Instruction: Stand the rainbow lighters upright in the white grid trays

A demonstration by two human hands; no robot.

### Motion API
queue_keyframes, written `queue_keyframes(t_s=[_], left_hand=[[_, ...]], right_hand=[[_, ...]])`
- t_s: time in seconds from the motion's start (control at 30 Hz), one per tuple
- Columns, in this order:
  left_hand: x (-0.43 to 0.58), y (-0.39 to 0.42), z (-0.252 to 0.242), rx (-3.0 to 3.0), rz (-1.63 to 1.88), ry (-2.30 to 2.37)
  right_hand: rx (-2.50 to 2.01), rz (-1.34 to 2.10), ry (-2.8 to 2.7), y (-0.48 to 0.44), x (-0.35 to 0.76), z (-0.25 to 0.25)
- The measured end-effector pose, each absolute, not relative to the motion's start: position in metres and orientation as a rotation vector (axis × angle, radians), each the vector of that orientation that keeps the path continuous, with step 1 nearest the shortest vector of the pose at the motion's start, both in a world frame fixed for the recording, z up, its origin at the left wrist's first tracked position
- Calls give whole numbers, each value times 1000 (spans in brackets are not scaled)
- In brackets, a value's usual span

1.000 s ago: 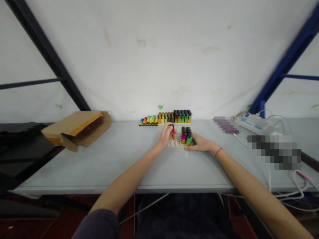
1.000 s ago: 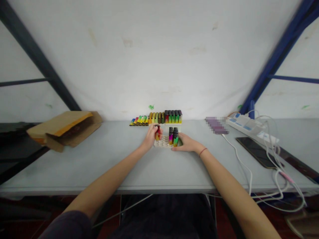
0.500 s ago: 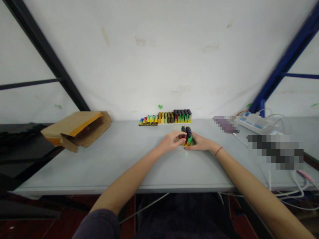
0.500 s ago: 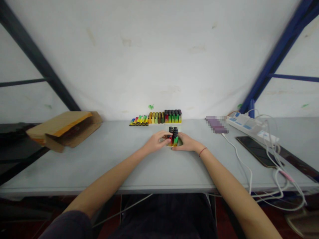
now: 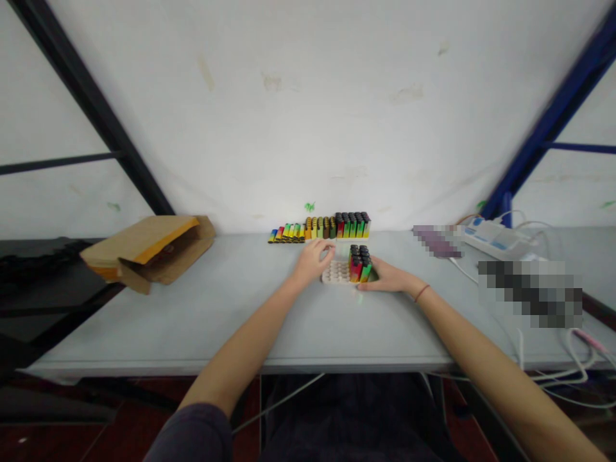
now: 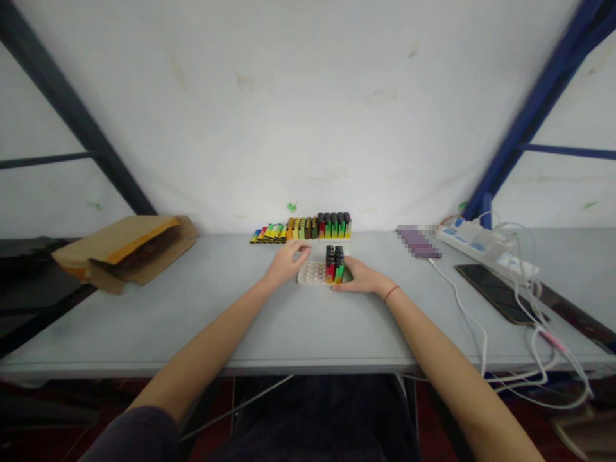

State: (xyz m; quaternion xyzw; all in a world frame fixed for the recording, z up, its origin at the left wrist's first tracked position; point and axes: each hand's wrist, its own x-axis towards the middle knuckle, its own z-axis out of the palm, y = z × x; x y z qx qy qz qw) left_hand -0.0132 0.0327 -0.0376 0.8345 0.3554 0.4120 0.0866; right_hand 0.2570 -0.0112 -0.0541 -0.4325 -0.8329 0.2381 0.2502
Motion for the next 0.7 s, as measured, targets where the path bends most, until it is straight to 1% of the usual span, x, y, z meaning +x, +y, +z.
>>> queue_keyframes(t_s=[0.1, 0.2, 0.27, 0.33, 0.43, 0.7], left_hand=[[-39, 54, -39, 2407, 1191, 1463], [-68, 65, -37, 2212, 1061, 1928], [-85, 68, -34, 2067, 941, 2146], [-97, 68, -32, 1986, 796, 2228], [-106, 69, -28, 1971, 591, 2216], [-120, 69, -9, 1883, 280, 2371]], right_hand=[[-1175, 645, -2282, -11, 258, -54], [-1169, 638, -2291, -10, 258, -54], [-1176, 633, -2289, -10, 258, -55], [-1182, 630, -2292, -10, 259, -55], [-1173, 618, -2292, -10, 259, -55], [-1227, 630, -2295, -10, 257, -54]])
